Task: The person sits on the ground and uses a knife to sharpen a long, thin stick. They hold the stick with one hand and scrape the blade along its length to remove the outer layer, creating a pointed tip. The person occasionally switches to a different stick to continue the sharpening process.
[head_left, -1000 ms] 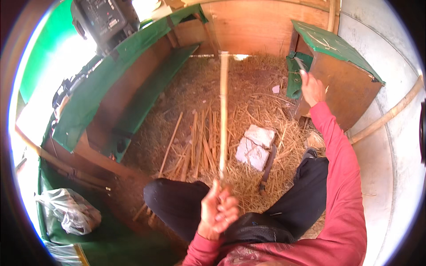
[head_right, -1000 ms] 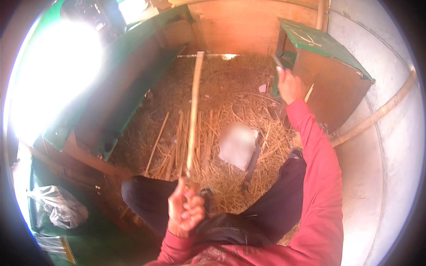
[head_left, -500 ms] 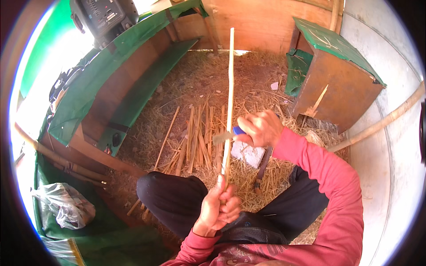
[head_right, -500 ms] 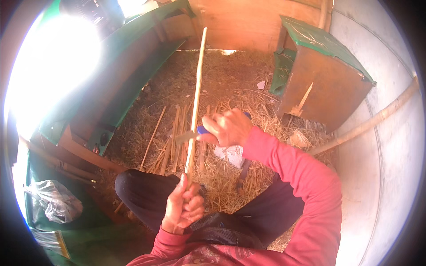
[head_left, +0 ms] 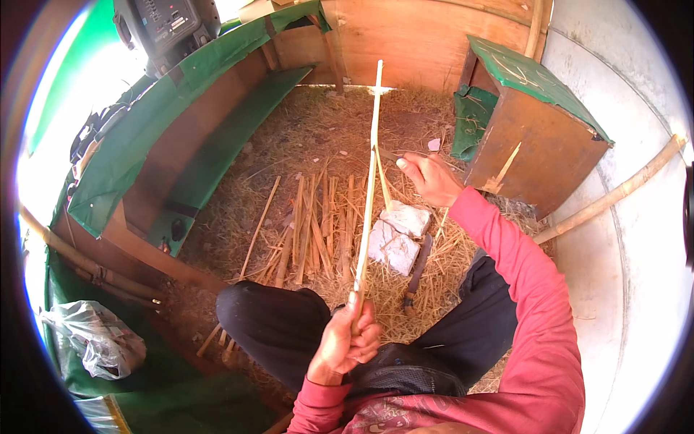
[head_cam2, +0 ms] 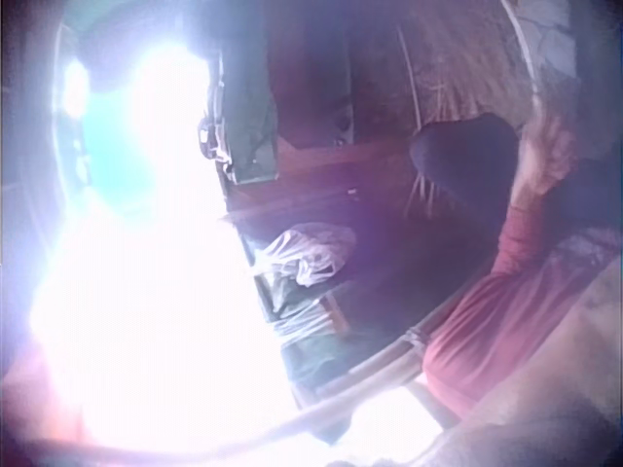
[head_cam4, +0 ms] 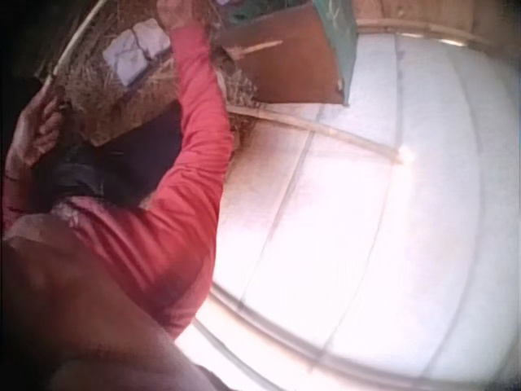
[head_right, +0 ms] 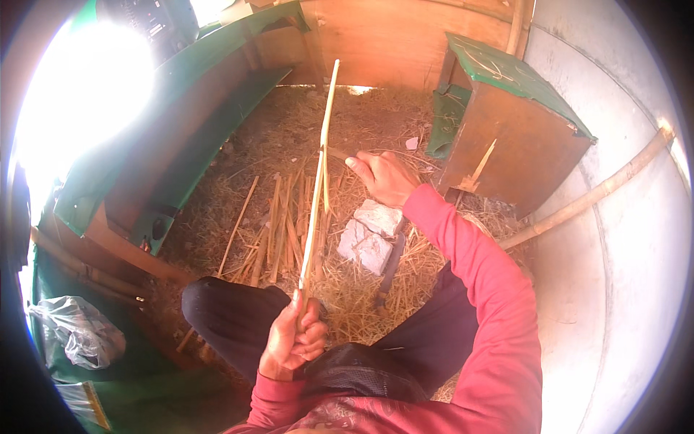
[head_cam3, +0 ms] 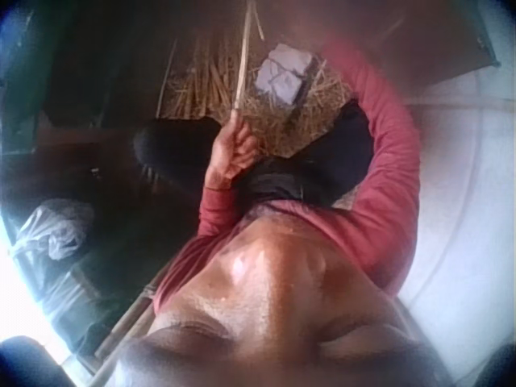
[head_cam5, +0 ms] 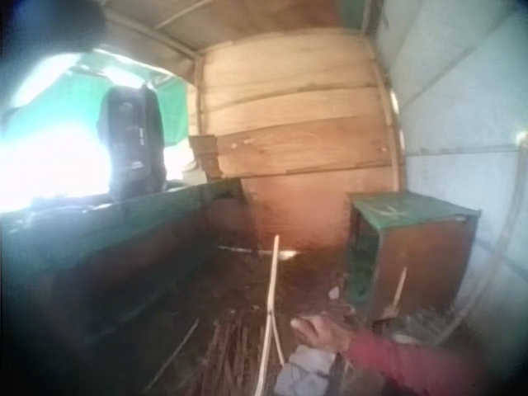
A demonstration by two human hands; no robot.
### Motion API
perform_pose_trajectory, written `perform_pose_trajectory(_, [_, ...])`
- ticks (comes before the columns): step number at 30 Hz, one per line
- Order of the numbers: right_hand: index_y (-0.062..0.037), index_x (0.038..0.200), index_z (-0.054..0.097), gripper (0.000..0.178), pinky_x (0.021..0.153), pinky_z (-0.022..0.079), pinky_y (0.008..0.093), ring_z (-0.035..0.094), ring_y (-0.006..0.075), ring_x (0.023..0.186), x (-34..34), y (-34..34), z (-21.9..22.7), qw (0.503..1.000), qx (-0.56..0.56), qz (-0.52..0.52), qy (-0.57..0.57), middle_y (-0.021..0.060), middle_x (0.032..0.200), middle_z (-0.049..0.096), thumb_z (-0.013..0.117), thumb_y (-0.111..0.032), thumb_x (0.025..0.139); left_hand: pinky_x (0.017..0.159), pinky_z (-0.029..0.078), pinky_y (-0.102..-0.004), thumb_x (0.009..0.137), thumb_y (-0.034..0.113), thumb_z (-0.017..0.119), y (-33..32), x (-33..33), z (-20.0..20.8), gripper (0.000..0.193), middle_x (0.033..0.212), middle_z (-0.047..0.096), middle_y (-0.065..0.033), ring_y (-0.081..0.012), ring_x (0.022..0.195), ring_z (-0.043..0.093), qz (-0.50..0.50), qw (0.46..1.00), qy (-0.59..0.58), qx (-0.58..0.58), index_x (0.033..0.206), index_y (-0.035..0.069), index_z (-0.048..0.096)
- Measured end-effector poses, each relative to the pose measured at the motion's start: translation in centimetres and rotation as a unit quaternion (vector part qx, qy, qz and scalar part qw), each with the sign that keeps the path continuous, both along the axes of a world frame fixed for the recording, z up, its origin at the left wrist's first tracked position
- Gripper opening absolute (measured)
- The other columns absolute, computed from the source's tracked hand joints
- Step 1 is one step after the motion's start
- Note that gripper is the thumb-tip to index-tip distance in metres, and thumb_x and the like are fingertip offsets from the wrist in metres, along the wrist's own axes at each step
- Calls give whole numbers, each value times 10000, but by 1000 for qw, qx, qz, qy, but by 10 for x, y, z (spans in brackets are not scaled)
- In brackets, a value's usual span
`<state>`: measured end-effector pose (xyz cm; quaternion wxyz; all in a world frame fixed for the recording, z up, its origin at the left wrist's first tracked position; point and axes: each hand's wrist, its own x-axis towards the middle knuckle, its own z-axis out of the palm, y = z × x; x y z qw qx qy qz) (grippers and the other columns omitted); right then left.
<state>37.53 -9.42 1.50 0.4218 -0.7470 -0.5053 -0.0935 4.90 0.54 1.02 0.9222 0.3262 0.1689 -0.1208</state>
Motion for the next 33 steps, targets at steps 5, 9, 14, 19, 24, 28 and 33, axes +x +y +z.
perform_pose_trajectory(5, [-52,702,476,632,456,370,388,383,205,387,-23,2,12,959,-65,113,252,43,499,381,302,-580,1004,305,203,-234,987,591,341,16,-7,-12,550,457,278,31,-64,320,228,-7,999,-31,9,652,155,351])
perform_pose_trajectory(9, [-59,827,527,355,431,413,403,553,270,457,-49,-7,27,964,-63,-74,-247,136,587,546,542,-387,962,304,228,-263,983,599,338,3,-6,-11,575,449,291,13,-97,306,252,-4,998,-31,50,622,151,337])
perform_pose_trajectory(14, [-71,858,582,349,510,485,481,633,352,578,1,-9,48,911,-14,-320,-260,166,648,627,537,-407,942,344,258,-285,994,580,327,-15,-15,-10,586,414,295,2,-121,312,291,-18,997,-26,69,608,140,323])
perform_pose_trajectory(19, [13,969,672,701,771,476,503,653,408,865,133,-156,12,784,-47,-617,39,231,859,682,286,-572,990,322,265,-293,982,590,350,-14,-60,-10,588,410,280,19,-115,274,276,-13,999,-36,11,601,144,363])
perform_pose_trajectory(24, [-41,1023,628,494,699,509,333,657,178,809,26,-61,59,972,130,-163,105,121,939,701,515,-518,956,295,264,-271,1000,581,281,-6,-11,10,585,449,323,3,-97,280,276,12,986,-68,153,667,112,388])
perform_pose_trajectory(28, [-103,1084,552,342,537,309,208,379,12,592,-54,-36,74,957,208,83,187,-98,672,404,760,-245,854,289,247,-265,1011,556,274,-22,-6,5,575,448,314,-8,-97,293,268,12,979,-76,188,662,110,371])
perform_pose_trajectory(33, [-42,868,603,180,572,452,276,599,90,589,-46,-31,64,962,242,2,128,35,646,648,619,-204,945,289,236,-267,1016,541,286,-37,-4,-3,568,436,307,-13,-111,293,267,1,957,-53,285,647,112,338])
